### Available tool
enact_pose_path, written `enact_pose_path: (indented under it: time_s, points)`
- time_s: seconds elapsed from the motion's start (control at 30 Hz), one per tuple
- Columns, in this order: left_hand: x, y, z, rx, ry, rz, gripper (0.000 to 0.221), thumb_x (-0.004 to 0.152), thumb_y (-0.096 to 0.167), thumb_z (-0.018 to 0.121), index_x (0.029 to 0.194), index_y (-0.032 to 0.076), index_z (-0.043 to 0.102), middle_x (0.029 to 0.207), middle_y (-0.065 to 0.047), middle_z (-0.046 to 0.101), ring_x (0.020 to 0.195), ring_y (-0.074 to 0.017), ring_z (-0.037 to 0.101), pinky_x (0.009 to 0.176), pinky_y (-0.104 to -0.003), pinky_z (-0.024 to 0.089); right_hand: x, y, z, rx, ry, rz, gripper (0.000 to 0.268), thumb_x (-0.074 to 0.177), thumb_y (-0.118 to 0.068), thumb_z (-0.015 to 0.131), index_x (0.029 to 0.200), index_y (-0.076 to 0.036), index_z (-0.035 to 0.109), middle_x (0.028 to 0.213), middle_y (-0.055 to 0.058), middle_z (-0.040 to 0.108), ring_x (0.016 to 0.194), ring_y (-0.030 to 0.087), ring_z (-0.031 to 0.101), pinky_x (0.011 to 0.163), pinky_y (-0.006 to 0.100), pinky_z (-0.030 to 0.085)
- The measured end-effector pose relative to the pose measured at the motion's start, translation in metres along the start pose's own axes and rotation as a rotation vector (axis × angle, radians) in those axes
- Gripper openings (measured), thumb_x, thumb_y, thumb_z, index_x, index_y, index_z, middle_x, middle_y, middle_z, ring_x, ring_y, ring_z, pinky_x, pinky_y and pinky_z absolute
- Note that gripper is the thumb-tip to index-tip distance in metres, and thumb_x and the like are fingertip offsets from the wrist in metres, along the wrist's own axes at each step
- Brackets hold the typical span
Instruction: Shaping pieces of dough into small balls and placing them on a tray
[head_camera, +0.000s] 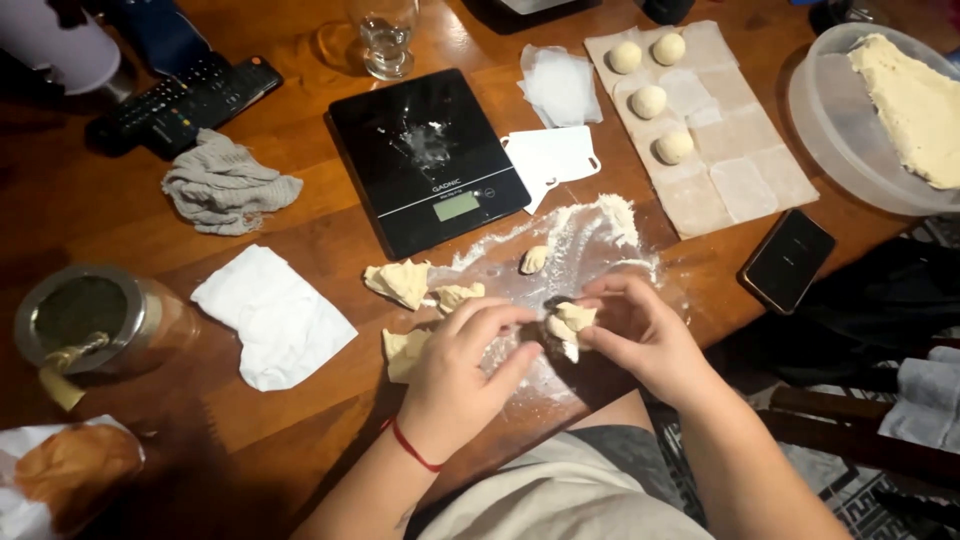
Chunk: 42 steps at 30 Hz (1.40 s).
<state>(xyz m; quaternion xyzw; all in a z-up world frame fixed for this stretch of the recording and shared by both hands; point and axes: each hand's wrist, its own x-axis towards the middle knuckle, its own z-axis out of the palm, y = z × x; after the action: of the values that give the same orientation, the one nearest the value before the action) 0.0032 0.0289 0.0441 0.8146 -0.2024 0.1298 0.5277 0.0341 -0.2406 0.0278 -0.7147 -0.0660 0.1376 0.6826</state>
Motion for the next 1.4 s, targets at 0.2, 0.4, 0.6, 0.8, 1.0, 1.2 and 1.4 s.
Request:
enact_pose_path:
  time_s: [0.2, 0.4, 0.6, 0.8, 1.0, 1.2, 1.4]
  points:
    - [-0.005, -0.001, 0.012, -0.16, -0.248, -0.281, 0.07, 0.086, 0.033, 0.085, 0.149, 0.02, 0.059, 0.147, -0.006, 0.063, 0.114, -0.0215, 0.072, 0.103, -0.037, 0.058, -0.005, 0.0, 0.011, 0.405, -0.22, 0.229, 0.026, 0.098, -0.011, 0.079, 0.121, -0.005, 0.068, 0.105, 0.011, 0.077, 0.089, 0.021, 0.073, 0.08, 0.034, 0.058]
    - [-0.015, -0.019, 0.025, -0.425, -0.09, -0.185, 0.041, 0.084, 0.014, 0.091, 0.123, 0.007, 0.079, 0.112, -0.012, 0.08, 0.108, -0.0272, 0.079, 0.09, -0.034, 0.063, -0.01, 0.017, 0.021, 0.36, -0.15, 0.234, 0.031, 0.101, -0.018, 0.071, 0.122, 0.004, 0.065, 0.087, 0.012, 0.079, 0.074, 0.017, 0.07, 0.072, 0.034, 0.058]
    - [-0.015, -0.03, 0.029, -0.531, 0.017, -0.349, 0.033, 0.086, 0.006, 0.088, 0.118, 0.01, 0.081, 0.106, -0.007, 0.084, 0.096, -0.0141, 0.079, 0.079, -0.025, 0.066, -0.019, 0.01, 0.029, 0.066, -0.073, 0.049, 0.066, 0.1, -0.044, 0.068, 0.146, 0.004, 0.069, 0.125, 0.022, 0.078, 0.118, 0.027, 0.068, 0.104, 0.051, 0.057]
    - [-0.014, -0.03, 0.032, -0.443, 0.015, -0.244, 0.024, 0.092, 0.006, 0.076, 0.116, 0.003, 0.075, 0.145, -0.009, 0.066, 0.136, -0.0221, 0.064, 0.118, -0.035, 0.048, -0.025, 0.013, 0.051, -0.177, 0.045, -0.094, 0.042, 0.093, -0.015, 0.085, 0.131, -0.011, 0.066, 0.114, 0.002, 0.077, 0.101, 0.013, 0.075, 0.095, 0.029, 0.062]
    - [-0.006, -0.012, 0.016, -0.285, -0.079, -0.266, 0.05, 0.087, 0.01, 0.084, 0.134, 0.008, 0.068, 0.133, -0.01, 0.061, 0.112, -0.0193, 0.076, 0.091, -0.031, 0.072, -0.029, -0.016, 0.055, -0.32, 0.053, -0.144, 0.029, 0.1, -0.023, 0.076, 0.128, -0.015, 0.074, 0.119, -0.001, 0.078, 0.102, 0.01, 0.073, 0.099, 0.027, 0.055]
    - [-0.014, -0.015, 0.018, -0.363, -0.037, -0.54, 0.023, 0.095, 0.009, 0.077, 0.118, 0.006, 0.081, 0.105, -0.006, 0.086, 0.084, -0.0106, 0.076, 0.076, -0.023, 0.061, -0.03, -0.029, 0.06, -0.242, 0.09, -0.181, 0.049, 0.102, -0.023, 0.073, 0.147, -0.012, 0.058, 0.138, 0.007, 0.068, 0.128, 0.019, 0.068, 0.11, 0.033, 0.057]
    - [-0.022, -0.033, 0.024, -0.407, 0.047, -0.568, 0.027, 0.097, 0.009, 0.076, 0.123, 0.004, 0.08, 0.107, -0.008, 0.087, 0.095, -0.0122, 0.077, 0.088, -0.026, 0.061, -0.029, -0.022, 0.066, -0.305, 0.079, -0.311, 0.032, 0.105, -0.029, 0.071, 0.13, -0.008, 0.067, 0.122, 0.005, 0.075, 0.11, 0.017, 0.072, 0.099, 0.032, 0.056]
